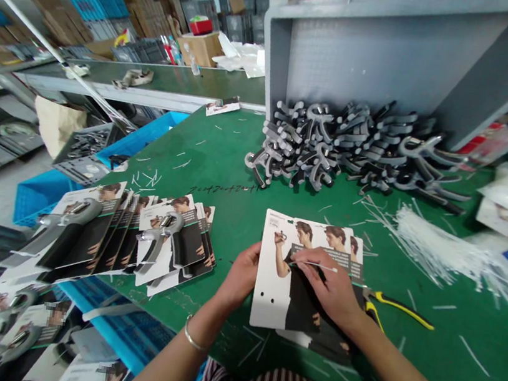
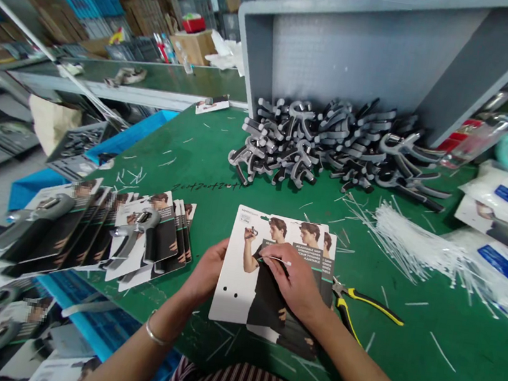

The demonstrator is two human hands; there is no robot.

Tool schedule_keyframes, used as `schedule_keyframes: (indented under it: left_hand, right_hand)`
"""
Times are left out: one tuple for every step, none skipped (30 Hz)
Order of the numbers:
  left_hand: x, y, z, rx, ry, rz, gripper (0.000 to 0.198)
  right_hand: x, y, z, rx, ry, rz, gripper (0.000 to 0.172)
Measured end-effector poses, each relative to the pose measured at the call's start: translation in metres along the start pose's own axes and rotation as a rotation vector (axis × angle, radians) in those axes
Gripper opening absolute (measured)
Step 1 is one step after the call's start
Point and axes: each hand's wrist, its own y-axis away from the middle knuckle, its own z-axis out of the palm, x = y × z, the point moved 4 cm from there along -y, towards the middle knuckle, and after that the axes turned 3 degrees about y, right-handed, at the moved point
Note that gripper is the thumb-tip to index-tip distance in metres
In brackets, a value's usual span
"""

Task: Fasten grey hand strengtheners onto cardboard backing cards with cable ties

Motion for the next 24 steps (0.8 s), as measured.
schedule_keyframes:
  left_hand:
    - [0.002, 0.001, 0.003, -0.042, -0.062, 0.001, 0.048]
    - [0.003, 0.003, 0.006, -0.100, -0.124, 0.001, 0.043]
    - [0.003, 0.005, 0.010, -0.160, -0.183, 0.005, 0.036]
    - [0.002, 0.008, 0.013, -0.208, -0.237, 0.017, 0.029]
    - [0.001, 0.010, 0.015, -0.229, -0.289, 0.037, 0.023]
    - [0.001, 0.012, 0.015, -0.219, -0.345, 0.071, 0.019]
    - [0.002, 0.014, 0.015, -0.176, -0.410, 0.116, 0.017]
    - [0.004, 0.017, 0.014, -0.112, -0.485, 0.165, 0.019]
    - [0.006, 0.020, 0.013, -0.047, -0.573, 0.207, 0.022]
    - [0.009, 0.023, 0.012, 0.004, -0.673, 0.237, 0.026]
    - [0.011, 0.027, 0.012, 0.034, -0.772, 0.253, 0.029]
    - [0.013, 0.032, 0.012, 0.035, -0.856, 0.254, 0.030]
    - [0.015, 0.036, 0.013, 0.002, -0.913, 0.243, 0.030]
    - [0.017, 0.042, 0.015, -0.063, -0.933, 0.226, 0.030]
    - [0.019, 0.047, 0.018, -0.148, -0.917, 0.203, 0.031]
    - [0.021, 0.053, 0.020, -0.241, -0.876, 0.176, 0.034]
    - [0.024, 0.060, 0.023, -0.330, -0.830, 0.149, 0.038]
    - [0.027, 0.065, 0.025, -0.402, -0.794, 0.131, 0.040]
    - [0.030, 0.070, 0.027, -0.451, -0.777, 0.127, 0.042]
    - [0.032, 0.073, 0.029, -0.478, -0.778, 0.143, 0.042]
    - [0.034, 0.075, 0.032, -0.489, -0.791, 0.180, 0.042]
    - [0.035, 0.075, 0.034, -0.492, -0.808, 0.231, 0.040]
    - [0.036, 0.075, 0.038, -0.486, -0.824, 0.282, 0.038]
    - [0.035, 0.073, 0.041, -0.458, -0.834, 0.320, 0.036]
  right_hand:
    - [-0.001, 0.000, -0.001, -0.004, -0.030, 0.006, 0.012]
    - [-0.001, 0.001, -0.001, -0.011, -0.057, 0.015, 0.010]
    - [-0.002, 0.001, -0.002, -0.021, -0.079, 0.025, 0.009]
    - [-0.002, 0.001, -0.002, -0.031, -0.099, 0.037, 0.009]
    - [-0.003, 0.001, -0.002, -0.038, -0.120, 0.050, 0.009]
    - [-0.003, 0.001, -0.003, -0.044, -0.143, 0.063, 0.009]
    - [-0.004, 0.002, -0.004, -0.048, -0.170, 0.074, 0.009]
    - [-0.004, 0.002, -0.005, -0.050, -0.198, 0.088, 0.009]
    - [-0.004, 0.003, -0.007, -0.047, -0.225, 0.105, 0.009]
    - [-0.004, 0.005, -0.009, -0.045, -0.248, 0.127, 0.009]
    - [-0.003, 0.007, -0.011, -0.045, -0.267, 0.151, 0.010]
    - [-0.002, 0.010, -0.012, -0.053, -0.284, 0.175, 0.010]
    - [-0.001, 0.012, -0.013, -0.065, -0.298, 0.194, 0.011]
    - [0.000, 0.015, -0.014, -0.083, -0.312, 0.207, 0.011]
    - [0.001, 0.018, -0.014, -0.101, -0.329, 0.218, 0.011]
    - [0.002, 0.020, -0.015, -0.112, -0.348, 0.231, 0.011]
    - [0.003, 0.021, -0.015, -0.115, -0.371, 0.250, 0.011]
    - [0.004, 0.022, -0.016, -0.112, -0.397, 0.275, 0.010]
    - [0.006, 0.022, -0.016, -0.105, -0.427, 0.302, 0.010]
    - [0.007, 0.022, -0.016, -0.096, -0.459, 0.330, 0.010]
    - [0.009, 0.022, -0.016, -0.089, -0.495, 0.355, 0.010]
    - [0.010, 0.022, -0.016, -0.085, -0.531, 0.376, 0.011]
    - [0.011, 0.022, -0.015, -0.082, -0.566, 0.394, 0.013]
    - [0.013, 0.022, -0.015, -0.074, -0.599, 0.408, 0.015]
